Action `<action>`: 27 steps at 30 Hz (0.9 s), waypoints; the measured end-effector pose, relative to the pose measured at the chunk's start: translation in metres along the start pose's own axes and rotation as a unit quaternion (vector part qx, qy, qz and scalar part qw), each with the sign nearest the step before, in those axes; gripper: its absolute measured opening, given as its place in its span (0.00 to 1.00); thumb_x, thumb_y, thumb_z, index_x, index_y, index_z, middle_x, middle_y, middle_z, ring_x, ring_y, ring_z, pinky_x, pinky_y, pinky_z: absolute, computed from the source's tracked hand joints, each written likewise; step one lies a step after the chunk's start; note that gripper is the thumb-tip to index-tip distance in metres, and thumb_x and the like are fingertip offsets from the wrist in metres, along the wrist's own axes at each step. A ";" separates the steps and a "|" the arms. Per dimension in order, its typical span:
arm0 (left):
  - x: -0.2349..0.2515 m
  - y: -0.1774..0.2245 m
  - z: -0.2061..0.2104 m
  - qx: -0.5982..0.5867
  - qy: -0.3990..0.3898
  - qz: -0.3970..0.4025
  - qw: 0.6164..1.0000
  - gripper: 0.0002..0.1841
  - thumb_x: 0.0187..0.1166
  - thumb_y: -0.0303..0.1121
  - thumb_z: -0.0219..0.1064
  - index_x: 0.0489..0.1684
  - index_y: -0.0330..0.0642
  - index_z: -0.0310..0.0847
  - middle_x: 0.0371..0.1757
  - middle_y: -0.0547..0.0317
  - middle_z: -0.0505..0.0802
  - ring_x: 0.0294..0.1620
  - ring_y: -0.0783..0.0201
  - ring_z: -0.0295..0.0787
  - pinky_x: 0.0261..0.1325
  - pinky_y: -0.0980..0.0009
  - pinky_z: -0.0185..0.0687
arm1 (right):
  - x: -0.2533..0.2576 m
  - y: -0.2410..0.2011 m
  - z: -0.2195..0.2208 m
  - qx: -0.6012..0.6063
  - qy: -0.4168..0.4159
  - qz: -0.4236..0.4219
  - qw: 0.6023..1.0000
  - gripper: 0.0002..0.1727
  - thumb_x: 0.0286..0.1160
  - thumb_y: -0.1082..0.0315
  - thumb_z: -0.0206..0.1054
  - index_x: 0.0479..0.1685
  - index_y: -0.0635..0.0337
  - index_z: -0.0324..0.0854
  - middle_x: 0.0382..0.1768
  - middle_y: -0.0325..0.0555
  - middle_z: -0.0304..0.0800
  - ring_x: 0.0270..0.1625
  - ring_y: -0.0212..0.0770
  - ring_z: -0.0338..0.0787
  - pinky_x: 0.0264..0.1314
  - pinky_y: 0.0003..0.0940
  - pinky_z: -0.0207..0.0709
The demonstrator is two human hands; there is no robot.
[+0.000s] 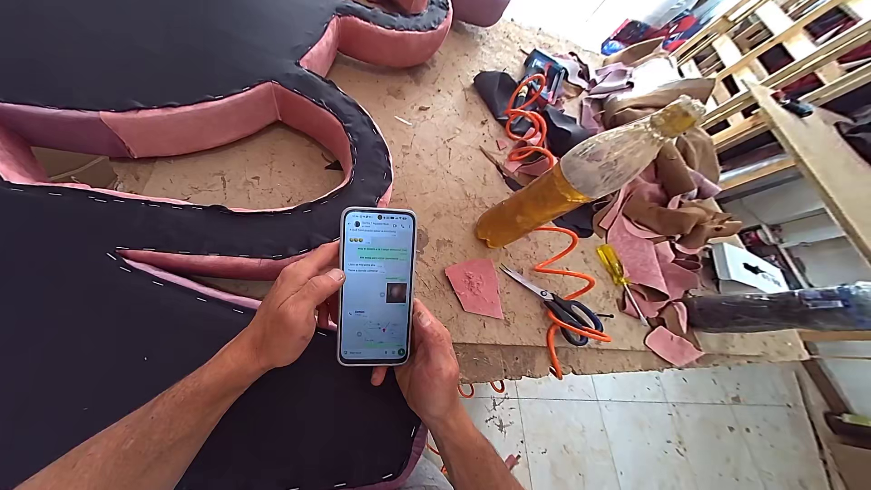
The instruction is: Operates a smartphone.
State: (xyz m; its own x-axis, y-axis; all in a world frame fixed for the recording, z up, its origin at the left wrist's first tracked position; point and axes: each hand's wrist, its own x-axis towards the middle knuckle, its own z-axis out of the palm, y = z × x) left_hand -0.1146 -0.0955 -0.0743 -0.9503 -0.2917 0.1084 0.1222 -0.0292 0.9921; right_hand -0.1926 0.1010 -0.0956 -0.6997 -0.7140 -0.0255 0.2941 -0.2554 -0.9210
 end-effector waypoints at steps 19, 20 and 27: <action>0.002 -0.002 -0.001 0.025 0.025 0.000 0.999 0.27 0.94 0.41 0.34 0.74 0.43 0.77 0.41 0.56 0.94 0.31 0.65 0.91 0.31 0.71 0.88 | 0.004 0.000 -0.005 0.029 -0.027 0.005 0.999 0.26 0.90 0.48 0.47 0.63 0.56 0.84 0.48 0.55 0.93 0.32 0.43 0.95 0.24 0.36 0.89; 0.002 -0.003 -0.001 0.022 0.024 -0.001 0.999 0.27 0.94 0.41 0.34 0.74 0.43 0.77 0.41 0.56 0.94 0.31 0.64 0.91 0.31 0.70 0.89 | 0.004 0.000 -0.005 0.029 -0.027 0.005 0.999 0.26 0.90 0.48 0.47 0.63 0.56 0.83 0.48 0.56 0.93 0.32 0.43 0.95 0.24 0.35 0.89; 0.002 -0.007 -0.001 0.037 0.068 0.017 0.997 0.27 0.93 0.41 0.36 0.68 0.43 0.83 0.33 0.58 0.91 0.23 0.65 0.85 0.24 0.72 0.84 | 0.005 0.000 -0.005 0.023 -0.024 0.002 0.999 0.26 0.91 0.50 0.48 0.62 0.62 0.82 0.47 0.57 0.93 0.33 0.43 0.96 0.24 0.36 0.89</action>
State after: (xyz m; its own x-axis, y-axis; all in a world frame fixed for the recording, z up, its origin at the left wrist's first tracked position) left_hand -0.1175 -0.0970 -0.0815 -0.8973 -0.4192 0.1383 0.1281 0.0525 0.9904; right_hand -0.1991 0.1006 -0.0980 -0.6669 -0.7451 -0.0097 0.3277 -0.2816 -0.9019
